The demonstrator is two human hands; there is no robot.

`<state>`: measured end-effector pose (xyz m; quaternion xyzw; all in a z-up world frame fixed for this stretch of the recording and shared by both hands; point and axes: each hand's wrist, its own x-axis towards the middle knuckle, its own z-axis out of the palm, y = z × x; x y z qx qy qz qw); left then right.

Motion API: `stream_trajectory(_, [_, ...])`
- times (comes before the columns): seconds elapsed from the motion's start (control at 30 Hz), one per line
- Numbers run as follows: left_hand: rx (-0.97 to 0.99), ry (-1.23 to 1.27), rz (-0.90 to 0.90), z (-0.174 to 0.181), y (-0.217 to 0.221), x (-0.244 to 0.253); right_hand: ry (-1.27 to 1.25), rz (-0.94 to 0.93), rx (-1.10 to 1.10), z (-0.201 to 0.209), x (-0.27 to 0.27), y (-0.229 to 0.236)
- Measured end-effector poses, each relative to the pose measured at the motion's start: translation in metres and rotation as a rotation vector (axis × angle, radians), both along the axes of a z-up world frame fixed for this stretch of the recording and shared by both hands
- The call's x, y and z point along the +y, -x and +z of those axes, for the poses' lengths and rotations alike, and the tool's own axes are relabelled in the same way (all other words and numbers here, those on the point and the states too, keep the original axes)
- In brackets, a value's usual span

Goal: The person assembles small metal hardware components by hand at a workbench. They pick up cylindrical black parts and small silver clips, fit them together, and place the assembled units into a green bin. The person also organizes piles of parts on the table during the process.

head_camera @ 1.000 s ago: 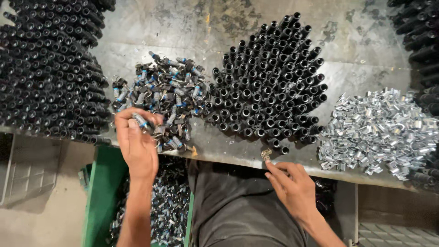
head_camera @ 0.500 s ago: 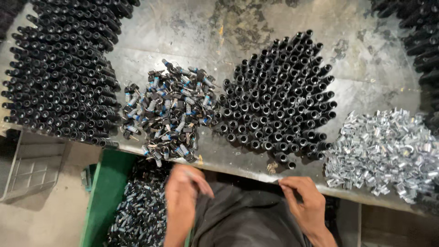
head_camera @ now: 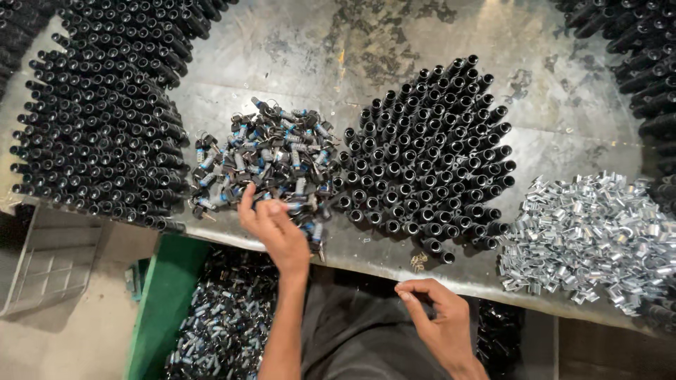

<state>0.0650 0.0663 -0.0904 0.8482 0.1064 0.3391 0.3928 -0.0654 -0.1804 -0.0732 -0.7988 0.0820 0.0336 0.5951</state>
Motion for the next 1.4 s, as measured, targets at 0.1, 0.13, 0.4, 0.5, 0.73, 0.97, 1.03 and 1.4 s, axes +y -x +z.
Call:
stream_trajectory(0.1, [-0.094,-0.182,0.043,0.011,-0.002,-0.015,-0.171,-0.006,-0.032,-0.005,0.001,-0.001])
stream_trajectory(0.13, [-0.13,-0.242,0.061,0.017,-0.001,-0.014,-0.249,-0.014,-0.049,-0.006,0.001,-0.002])
stream_trajectory(0.4, [0.109,0.521,-0.259,0.044,0.0,-0.014,-0.207,0.011,-0.096,-0.001,0.013,-0.023])
stream_trajectory(0.5, [0.109,0.331,-0.243,0.048,-0.016,-0.01,-0.22,0.033,-0.108,0.001,0.022,-0.028])
stream_trajectory(0.73, [0.071,0.389,-0.455,0.082,0.005,0.001,-0.356,0.048,0.018,0.011,0.027,-0.028])
stream_trajectory(0.97, [0.574,1.517,-0.625,0.067,0.087,-0.06,0.021,-0.021,-0.438,0.048,0.033,-0.045])
stream_trajectory(1.03, [0.546,1.515,-0.625,0.062,0.098,-0.066,0.177,-0.044,-0.493,0.059,0.034,-0.044])
stream_trajectory(1.4, [0.554,1.192,-0.613,0.071,0.099,-0.069,0.232,-0.042,-0.538,0.058,0.023,-0.032])
